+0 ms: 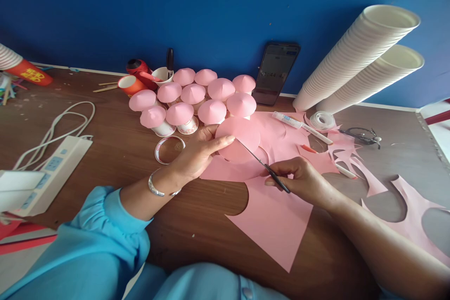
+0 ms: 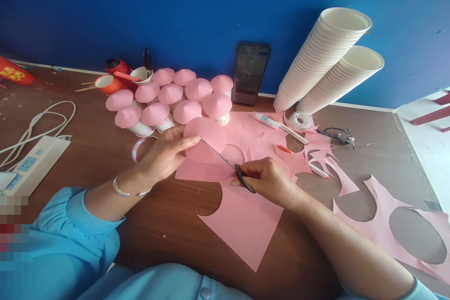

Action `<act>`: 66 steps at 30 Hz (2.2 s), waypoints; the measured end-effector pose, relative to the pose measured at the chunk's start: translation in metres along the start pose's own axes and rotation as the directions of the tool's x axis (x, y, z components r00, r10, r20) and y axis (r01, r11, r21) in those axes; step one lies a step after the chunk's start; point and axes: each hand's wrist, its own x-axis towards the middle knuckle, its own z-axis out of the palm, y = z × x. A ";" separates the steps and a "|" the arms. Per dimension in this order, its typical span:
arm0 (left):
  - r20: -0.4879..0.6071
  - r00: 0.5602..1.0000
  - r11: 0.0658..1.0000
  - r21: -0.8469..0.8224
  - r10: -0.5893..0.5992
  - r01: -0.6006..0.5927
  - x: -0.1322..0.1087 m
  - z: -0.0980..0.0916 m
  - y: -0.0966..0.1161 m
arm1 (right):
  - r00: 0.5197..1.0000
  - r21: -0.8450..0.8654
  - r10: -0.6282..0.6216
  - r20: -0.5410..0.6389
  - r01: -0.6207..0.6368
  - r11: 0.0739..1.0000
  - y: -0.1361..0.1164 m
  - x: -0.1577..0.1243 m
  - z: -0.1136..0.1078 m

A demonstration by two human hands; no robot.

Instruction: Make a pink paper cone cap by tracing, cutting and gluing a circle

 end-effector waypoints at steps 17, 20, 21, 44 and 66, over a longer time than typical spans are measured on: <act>-0.003 0.999 0.996 0.079 0.045 -0.045 -0.001 -0.002 -0.001 | 1.000 -0.011 -0.008 -0.001 0.008 1.000 -0.003 -0.001 0.000; 0.001 0.999 0.996 0.079 0.048 -0.048 -0.001 -0.001 -0.002 | 1.000 -0.003 -0.006 0.007 0.006 1.000 -0.003 -0.001 0.000; 0.002 0.999 0.996 0.074 0.047 -0.047 -0.001 -0.001 -0.003 | 1.000 -0.001 -0.005 0.009 0.005 1.000 -0.003 -0.001 0.000; -0.115 0.991 0.997 0.011 0.072 -0.071 0.003 -0.005 0.004 | 0.972 -0.518 -0.188 -0.141 0.090 0.851 0.011 -0.001 0.003; -0.048 0.995 0.985 -0.143 0.093 -0.099 -0.007 0.018 -0.014 | 0.931 -0.955 -0.351 0.102 0.190 0.228 -0.019 -0.038 0.012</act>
